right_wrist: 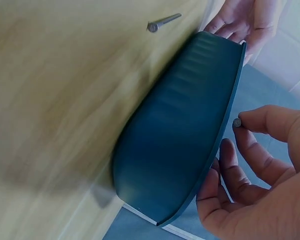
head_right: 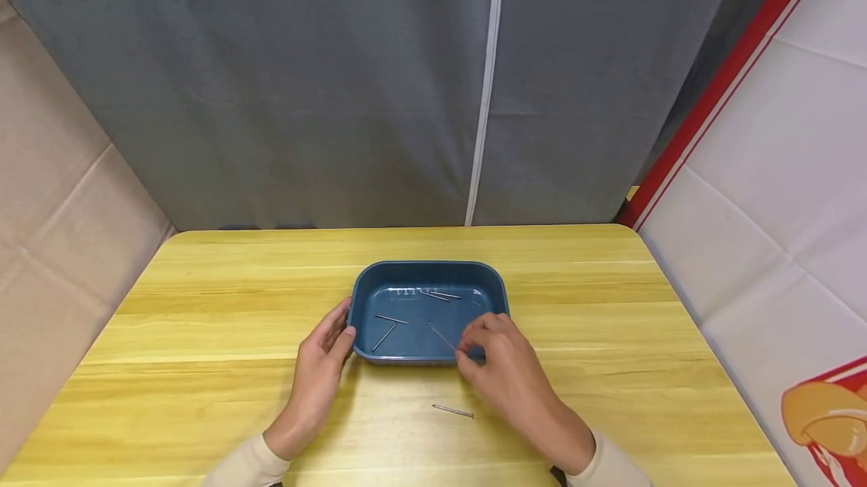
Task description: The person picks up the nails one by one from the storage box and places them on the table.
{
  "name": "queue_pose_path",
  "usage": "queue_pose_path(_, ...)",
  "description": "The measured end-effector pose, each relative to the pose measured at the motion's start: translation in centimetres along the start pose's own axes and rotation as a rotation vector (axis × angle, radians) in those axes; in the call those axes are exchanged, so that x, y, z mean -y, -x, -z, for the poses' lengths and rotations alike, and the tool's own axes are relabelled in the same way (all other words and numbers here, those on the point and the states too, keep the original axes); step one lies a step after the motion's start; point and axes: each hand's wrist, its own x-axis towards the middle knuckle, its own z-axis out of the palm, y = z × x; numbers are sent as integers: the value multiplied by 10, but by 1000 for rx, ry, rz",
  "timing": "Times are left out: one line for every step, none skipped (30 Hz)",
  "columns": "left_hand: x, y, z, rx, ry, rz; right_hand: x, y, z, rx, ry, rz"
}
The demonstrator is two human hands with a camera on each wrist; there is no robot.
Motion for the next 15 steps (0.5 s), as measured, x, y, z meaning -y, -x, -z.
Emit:
queue_pose_path(0,0,0,2,1,1,0,1,0,-7,-4,2)
queue_pose_path(0,0,0,3,3,1,0,3,0,-14,-7,6)
queue_pose_path(-1,0,0,2,4,2,1,4,0,-20,-9,9)
queue_pose_path(-1,0,0,1,4,3,1,5,0,-24,-10,12)
queue_pose_path(-1,0,0,-1,3,5,1,7,0,-28,-9,14)
queue_pose_path(-1,0,0,-1,2,4,1,8,0,-29,-9,12)
queue_pose_path(-1,0,0,-3,2,6,2,9,0,-29,-9,11)
queue_pose_path(-1,0,0,-3,4,6,2,11,0,-30,-8,11)
queue_pose_path(-1,0,-1,-5,2,8,3,12,0,-28,-9,5)
queue_pose_path(-1,1,-1,-2,1,7,3,13,-1,-27,-9,0)
queue_pose_path(-1,1,-1,-2,0,7,3,15,-1,-25,-10,-5)
queue_pose_path(-1,1,-1,-2,1,7,4,16,-1,-23,-11,-10)
queue_pose_path(-1,1,-1,-2,1,11,4,17,-1,-22,-11,-12)
queue_pose_path(-1,1,-1,-1,-1,9,4,18,-1,-23,-11,-12)
queue_pose_path(-1,1,-1,-2,-2,14,4,20,-1,-24,-11,-11)
